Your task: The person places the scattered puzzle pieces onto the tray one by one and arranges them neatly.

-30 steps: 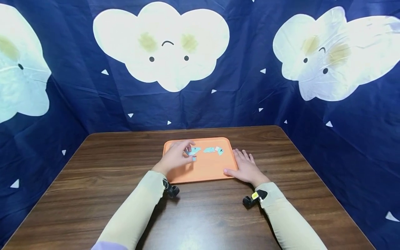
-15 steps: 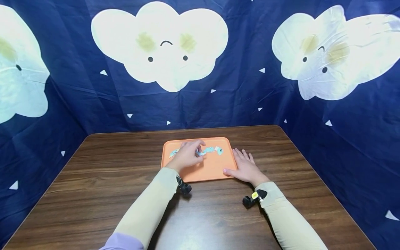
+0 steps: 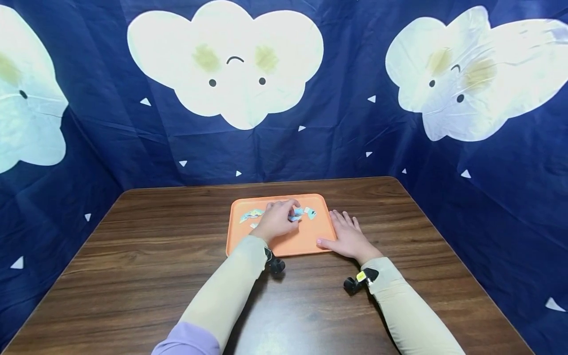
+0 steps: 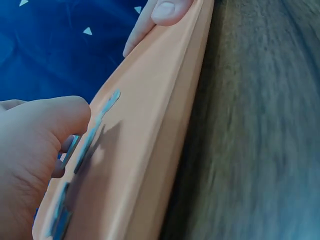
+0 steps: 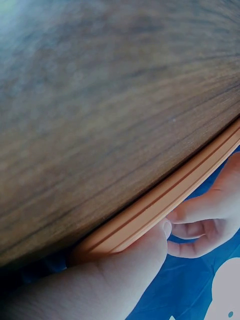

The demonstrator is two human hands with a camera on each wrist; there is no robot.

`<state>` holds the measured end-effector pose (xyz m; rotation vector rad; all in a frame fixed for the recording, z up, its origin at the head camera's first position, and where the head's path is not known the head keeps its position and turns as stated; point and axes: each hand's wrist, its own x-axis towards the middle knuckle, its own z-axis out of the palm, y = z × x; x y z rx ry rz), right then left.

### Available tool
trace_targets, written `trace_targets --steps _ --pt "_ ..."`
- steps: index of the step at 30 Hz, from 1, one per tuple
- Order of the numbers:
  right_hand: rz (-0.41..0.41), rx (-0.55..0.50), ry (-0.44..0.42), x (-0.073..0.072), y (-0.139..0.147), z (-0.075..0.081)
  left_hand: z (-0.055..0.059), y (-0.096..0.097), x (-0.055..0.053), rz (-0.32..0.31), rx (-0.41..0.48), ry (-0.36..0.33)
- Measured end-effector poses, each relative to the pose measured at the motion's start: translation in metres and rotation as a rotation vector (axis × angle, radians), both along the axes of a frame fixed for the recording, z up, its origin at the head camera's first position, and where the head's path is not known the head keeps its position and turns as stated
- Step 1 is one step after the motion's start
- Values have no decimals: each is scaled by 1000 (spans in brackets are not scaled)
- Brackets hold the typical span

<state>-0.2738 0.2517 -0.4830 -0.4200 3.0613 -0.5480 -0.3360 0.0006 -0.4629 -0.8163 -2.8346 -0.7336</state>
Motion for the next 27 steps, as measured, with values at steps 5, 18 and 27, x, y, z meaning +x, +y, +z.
trace_targets --steps 5,18,27 --pt "2 -2 6 -2 0 -1 -8 7 -2 8 1 7" --pt "4 -10 10 -1 0 -1 -9 17 0 29 -64 15" --pt "10 4 18 -1 -1 0 -5 6 2 52 -54 41"
